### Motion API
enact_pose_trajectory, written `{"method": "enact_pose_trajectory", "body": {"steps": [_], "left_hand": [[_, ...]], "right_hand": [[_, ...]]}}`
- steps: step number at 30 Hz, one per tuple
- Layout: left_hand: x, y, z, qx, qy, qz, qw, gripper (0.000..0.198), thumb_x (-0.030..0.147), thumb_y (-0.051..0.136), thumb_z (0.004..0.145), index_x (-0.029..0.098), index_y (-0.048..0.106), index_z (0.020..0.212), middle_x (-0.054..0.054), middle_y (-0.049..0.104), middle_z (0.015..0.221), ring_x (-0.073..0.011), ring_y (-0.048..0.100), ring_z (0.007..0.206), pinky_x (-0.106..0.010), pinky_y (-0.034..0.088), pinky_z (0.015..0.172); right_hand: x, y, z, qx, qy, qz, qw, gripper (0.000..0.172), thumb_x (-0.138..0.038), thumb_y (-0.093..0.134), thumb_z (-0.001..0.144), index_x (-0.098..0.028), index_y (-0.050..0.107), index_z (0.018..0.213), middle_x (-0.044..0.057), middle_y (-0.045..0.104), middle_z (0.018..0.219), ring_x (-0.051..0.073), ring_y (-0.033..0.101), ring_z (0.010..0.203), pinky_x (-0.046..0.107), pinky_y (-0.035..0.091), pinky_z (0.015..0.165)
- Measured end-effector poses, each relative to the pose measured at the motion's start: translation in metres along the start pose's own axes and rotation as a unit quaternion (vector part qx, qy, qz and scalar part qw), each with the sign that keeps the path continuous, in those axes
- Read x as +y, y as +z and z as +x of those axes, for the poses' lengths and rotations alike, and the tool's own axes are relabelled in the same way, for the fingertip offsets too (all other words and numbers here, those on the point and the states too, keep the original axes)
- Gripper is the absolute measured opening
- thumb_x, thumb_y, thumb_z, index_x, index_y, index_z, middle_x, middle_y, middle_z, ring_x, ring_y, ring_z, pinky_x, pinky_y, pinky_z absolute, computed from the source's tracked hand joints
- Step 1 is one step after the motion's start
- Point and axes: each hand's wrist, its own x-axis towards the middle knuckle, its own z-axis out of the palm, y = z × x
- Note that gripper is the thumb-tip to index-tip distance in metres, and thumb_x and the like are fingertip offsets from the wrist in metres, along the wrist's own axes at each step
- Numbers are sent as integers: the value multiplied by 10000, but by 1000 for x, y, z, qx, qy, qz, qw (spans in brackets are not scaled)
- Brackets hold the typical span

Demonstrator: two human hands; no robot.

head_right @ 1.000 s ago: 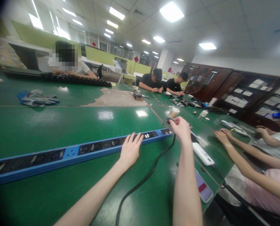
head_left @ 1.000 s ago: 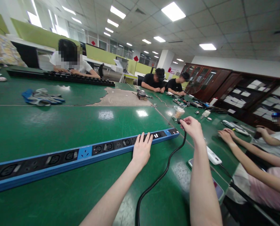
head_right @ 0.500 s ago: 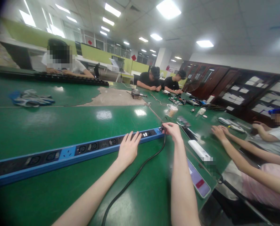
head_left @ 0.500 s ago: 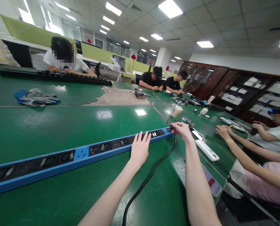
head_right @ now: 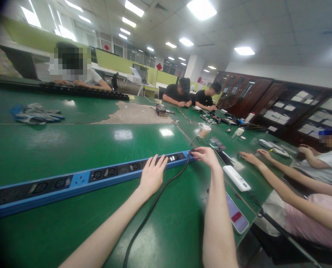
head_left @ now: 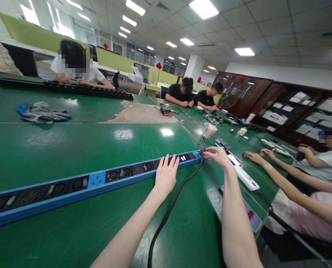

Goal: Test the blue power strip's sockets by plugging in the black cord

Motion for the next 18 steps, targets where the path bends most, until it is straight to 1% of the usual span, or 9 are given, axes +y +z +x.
{"method": "enact_pose_trajectory", "body": {"steps": [3,6,8,10,12,18], "left_hand": [[0,0,0,1,1,-3,1000,782,105,487,870,243,309,1619,-60,359,1661,-296,280,1545,-520,176,1279],[-1,0,0,2,3,-4,1000,764,107,487,874,237,328,1611,-64,368,1657,-300,287,1542,-520,188,1275],[-1,0,0,2,5,-3,1000,753,104,482,875,229,340,1605,-70,367,1657,-303,291,1539,-522,188,1275],[-1,0,0,1,5,-5,1000,764,106,489,870,228,333,1608,-72,360,1660,-304,288,1541,-526,183,1277],[-1,0,0,0,3,-7,1000,794,110,504,859,236,308,1618,-69,355,1662,-302,281,1545,-528,180,1279],[-1,0,0,1,4,-9,1000,847,105,518,843,248,257,1636,-52,354,1664,-298,274,1549,-529,175,1282]], "right_hand": [[-2,1,5,79,-42,-97,991,389,-546,647,877,-181,727,987,74,773,894,225,726,813,298,559,691],[-1,3,10,168,-71,-189,965,400,-565,550,938,-193,694,962,85,757,916,226,698,843,302,515,756],[2,5,13,200,-78,-226,950,387,-562,550,939,-196,670,972,98,748,947,233,678,868,307,492,778],[6,7,15,209,-70,-233,947,368,-551,559,935,-200,651,997,100,742,968,234,665,877,305,479,781],[7,8,16,207,-62,-226,950,355,-539,558,937,-204,641,1020,94,738,976,230,659,875,300,473,782],[1,14,14,211,-74,-227,948,344,-518,551,950,-200,655,1029,82,733,944,221,649,841,291,460,787]]}}
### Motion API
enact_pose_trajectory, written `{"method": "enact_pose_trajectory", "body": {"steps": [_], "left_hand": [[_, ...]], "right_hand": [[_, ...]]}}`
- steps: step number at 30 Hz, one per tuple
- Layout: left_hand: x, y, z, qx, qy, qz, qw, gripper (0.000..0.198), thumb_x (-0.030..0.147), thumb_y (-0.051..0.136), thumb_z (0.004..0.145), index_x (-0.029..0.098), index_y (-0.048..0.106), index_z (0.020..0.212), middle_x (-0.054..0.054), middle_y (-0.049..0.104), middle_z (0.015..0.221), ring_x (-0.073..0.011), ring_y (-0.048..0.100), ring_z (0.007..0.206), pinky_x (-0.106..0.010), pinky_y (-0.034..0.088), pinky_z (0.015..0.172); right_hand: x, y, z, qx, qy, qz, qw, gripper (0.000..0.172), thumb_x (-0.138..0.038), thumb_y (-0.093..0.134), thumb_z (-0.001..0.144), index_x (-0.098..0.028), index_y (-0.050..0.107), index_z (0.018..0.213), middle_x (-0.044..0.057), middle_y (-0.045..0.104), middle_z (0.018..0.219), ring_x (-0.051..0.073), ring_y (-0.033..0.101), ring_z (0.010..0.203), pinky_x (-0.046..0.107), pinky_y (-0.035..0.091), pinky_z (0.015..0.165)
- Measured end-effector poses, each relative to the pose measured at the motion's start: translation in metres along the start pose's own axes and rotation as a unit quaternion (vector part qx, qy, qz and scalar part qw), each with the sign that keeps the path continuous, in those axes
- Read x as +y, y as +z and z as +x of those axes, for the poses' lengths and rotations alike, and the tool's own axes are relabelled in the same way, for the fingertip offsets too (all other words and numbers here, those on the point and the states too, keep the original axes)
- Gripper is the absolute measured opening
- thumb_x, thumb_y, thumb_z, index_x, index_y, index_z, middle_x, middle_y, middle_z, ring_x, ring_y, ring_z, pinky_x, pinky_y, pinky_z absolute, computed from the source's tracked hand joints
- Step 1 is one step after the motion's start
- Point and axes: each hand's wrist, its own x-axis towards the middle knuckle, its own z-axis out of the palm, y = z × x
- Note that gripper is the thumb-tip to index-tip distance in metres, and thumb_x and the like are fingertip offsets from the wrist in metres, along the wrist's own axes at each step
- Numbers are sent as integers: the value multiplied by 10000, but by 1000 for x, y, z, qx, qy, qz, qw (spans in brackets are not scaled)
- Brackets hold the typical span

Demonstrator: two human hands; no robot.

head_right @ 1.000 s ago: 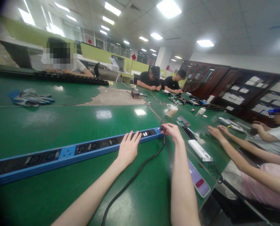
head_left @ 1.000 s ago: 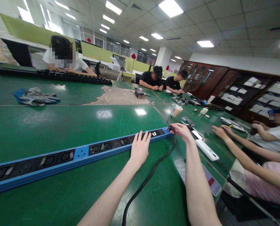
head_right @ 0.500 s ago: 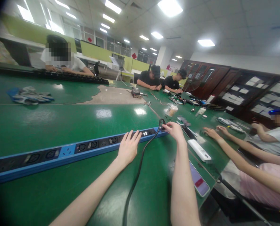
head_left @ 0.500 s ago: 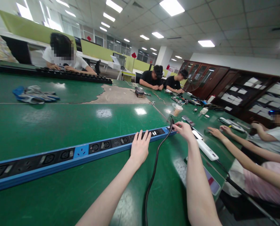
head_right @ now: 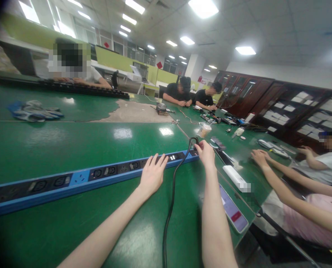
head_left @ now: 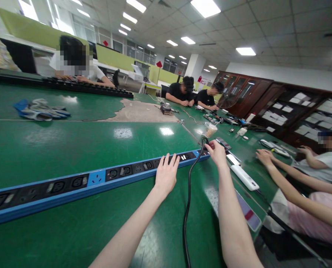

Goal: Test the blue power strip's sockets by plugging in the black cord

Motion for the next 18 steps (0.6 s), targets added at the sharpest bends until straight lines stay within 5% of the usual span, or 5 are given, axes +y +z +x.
{"method": "enact_pose_trajectory", "body": {"steps": [8,18], "left_hand": [[0,1,0,0,-4,-1,1000,758,117,491,875,229,330,1607,-55,352,1665,-299,266,1551,-519,164,1284],[-1,0,1,3,-1,7,1000,783,118,517,856,230,333,1608,-63,371,1655,-310,294,1537,-520,183,1275]], "right_hand": [[-3,8,3,13,-33,-56,998,424,-456,435,1015,-169,689,1196,136,678,1110,253,619,1004,314,451,891],[7,32,1,-1,-47,-72,996,454,-470,412,1036,-188,726,1203,113,649,1068,238,623,971,317,456,890]]}}
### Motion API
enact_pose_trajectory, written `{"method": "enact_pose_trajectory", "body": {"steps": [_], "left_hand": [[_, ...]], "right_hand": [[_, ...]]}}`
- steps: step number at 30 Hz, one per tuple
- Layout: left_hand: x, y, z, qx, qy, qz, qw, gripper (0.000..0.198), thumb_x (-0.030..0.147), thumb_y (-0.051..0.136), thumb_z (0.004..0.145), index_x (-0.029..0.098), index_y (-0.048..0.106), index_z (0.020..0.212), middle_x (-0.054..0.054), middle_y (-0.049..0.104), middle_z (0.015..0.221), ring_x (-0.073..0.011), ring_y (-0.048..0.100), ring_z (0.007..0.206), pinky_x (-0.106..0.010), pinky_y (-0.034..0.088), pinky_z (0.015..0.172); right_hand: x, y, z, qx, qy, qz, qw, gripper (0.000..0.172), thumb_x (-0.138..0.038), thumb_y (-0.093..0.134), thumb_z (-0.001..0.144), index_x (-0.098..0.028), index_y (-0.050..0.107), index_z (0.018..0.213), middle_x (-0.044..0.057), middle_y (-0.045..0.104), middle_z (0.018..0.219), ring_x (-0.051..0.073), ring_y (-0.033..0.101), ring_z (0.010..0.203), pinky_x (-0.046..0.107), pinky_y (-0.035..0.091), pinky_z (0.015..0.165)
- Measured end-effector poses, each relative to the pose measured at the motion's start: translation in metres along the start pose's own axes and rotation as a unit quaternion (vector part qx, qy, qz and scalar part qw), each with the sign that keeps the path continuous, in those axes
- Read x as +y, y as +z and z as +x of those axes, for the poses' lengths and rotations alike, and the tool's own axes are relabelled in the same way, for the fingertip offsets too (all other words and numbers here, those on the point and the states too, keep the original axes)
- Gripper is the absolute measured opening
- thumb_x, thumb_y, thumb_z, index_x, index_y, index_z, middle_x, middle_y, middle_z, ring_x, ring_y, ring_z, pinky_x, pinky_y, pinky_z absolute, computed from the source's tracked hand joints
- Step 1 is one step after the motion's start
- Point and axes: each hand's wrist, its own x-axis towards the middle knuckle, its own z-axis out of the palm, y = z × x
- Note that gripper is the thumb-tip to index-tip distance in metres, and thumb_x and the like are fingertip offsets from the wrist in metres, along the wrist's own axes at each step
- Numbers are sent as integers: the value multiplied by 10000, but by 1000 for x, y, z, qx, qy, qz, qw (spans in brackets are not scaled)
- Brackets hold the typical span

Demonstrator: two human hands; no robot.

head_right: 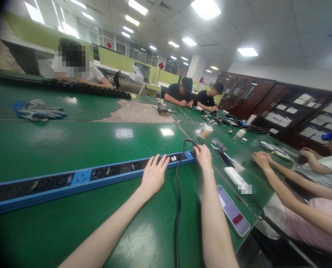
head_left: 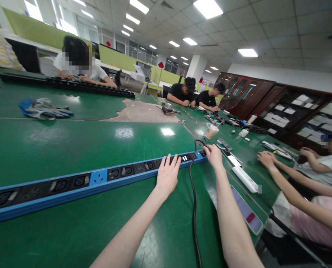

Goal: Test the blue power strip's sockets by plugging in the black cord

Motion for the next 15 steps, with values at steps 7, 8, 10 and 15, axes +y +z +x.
{"method": "enact_pose_trajectory", "body": {"steps": [7,8,10,15], "left_hand": [[1,-1,0,-10,-3,4,1000,785,123,539,852,225,343,1605,-72,359,1661,-308,285,1542,-518,167,1280],[1,-2,0,-11,-4,3,1000,788,122,539,852,224,339,1607,-73,353,1663,-308,282,1543,-517,163,1281],[2,-2,0,-14,-6,2,1000,794,120,539,853,222,330,1612,-73,345,1667,-307,275,1547,-518,157,1283],[1,-3,0,-12,-5,-1,1000,776,113,531,857,219,349,1604,-73,359,1660,-309,283,1543,-518,168,1280]], "right_hand": [[6,12,10,10,-6,-14,1000,410,-465,492,1010,-190,754,1164,121,646,988,249,611,889,332,441,804],[7,13,12,12,-9,-13,1000,394,-461,509,1003,-191,754,1152,120,649,981,248,609,881,333,436,798],[10,16,15,18,-11,-5,1000,361,-463,548,986,-190,741,1121,112,662,972,242,605,862,329,426,779],[14,18,19,30,21,11,999,315,-491,620,942,-182,679,958,92,683,896,229,596,806,310,396,720]]}}
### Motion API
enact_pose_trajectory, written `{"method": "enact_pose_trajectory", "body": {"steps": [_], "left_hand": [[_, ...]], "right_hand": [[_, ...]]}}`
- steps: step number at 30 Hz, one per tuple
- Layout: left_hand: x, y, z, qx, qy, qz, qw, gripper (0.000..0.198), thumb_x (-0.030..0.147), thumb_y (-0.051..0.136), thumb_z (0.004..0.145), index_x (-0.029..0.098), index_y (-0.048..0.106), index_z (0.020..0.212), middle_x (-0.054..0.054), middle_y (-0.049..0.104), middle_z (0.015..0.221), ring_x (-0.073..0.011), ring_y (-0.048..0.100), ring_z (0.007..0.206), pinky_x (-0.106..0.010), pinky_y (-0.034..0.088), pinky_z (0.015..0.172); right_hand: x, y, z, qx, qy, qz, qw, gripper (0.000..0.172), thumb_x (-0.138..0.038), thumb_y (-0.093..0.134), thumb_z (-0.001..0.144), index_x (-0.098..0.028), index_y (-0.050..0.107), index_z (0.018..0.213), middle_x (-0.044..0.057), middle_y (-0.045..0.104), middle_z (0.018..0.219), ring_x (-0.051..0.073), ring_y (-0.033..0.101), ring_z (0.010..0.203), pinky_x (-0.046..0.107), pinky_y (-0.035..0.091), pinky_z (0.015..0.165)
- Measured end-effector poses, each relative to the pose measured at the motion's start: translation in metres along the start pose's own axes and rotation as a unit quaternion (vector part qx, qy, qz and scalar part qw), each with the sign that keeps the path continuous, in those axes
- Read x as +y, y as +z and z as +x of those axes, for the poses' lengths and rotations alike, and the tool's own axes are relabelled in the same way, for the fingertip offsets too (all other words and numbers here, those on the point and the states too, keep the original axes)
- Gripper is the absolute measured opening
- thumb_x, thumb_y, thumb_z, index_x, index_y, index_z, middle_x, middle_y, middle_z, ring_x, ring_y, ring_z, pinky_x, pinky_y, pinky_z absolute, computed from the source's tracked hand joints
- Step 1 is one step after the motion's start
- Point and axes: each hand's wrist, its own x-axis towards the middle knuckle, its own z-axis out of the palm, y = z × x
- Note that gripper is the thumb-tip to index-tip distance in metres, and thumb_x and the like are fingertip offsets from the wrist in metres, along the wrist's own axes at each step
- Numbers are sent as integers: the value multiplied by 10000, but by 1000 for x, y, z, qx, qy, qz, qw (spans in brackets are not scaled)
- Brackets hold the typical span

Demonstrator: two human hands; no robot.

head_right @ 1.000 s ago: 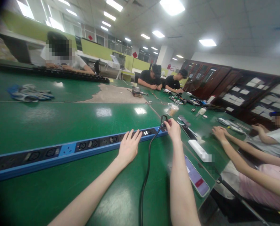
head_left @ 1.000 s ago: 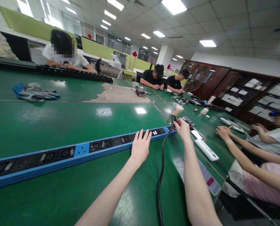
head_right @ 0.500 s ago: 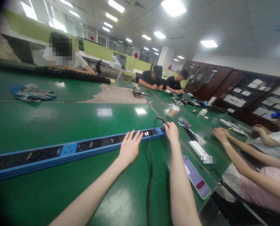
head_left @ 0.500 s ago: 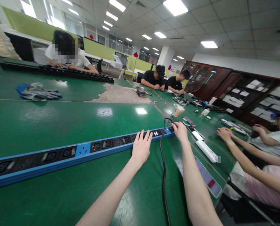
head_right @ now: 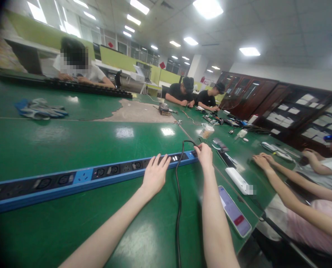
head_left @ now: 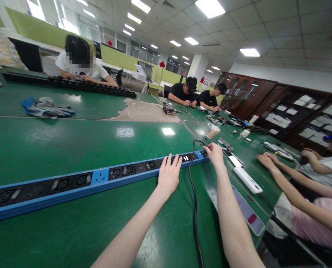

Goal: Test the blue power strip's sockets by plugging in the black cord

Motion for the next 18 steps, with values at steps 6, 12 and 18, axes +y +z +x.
{"method": "enact_pose_trajectory", "body": {"steps": [6,12,18], "left_hand": [[0,0,0,4,0,-1,1000,783,121,551,846,213,356,1599,-87,370,1653,-310,295,1537,-519,180,1274],[0,-1,1,-3,1,-3,1000,785,122,558,845,207,355,1599,-92,362,1657,-314,289,1540,-521,176,1276],[-1,1,0,5,0,2,1000,772,120,540,852,208,356,1596,-82,365,1657,-307,287,1541,-520,176,1276]], "right_hand": [[-7,-1,-1,1,-3,-13,1000,315,-498,600,956,-191,666,924,91,680,893,227,591,811,308,383,727],[-15,2,0,14,17,-62,998,316,-498,600,960,-193,679,930,104,675,920,244,591,841,317,378,726],[-12,9,-1,6,23,-64,998,350,-513,564,977,-188,691,948,120,692,947,244,604,828,319,394,734]]}}
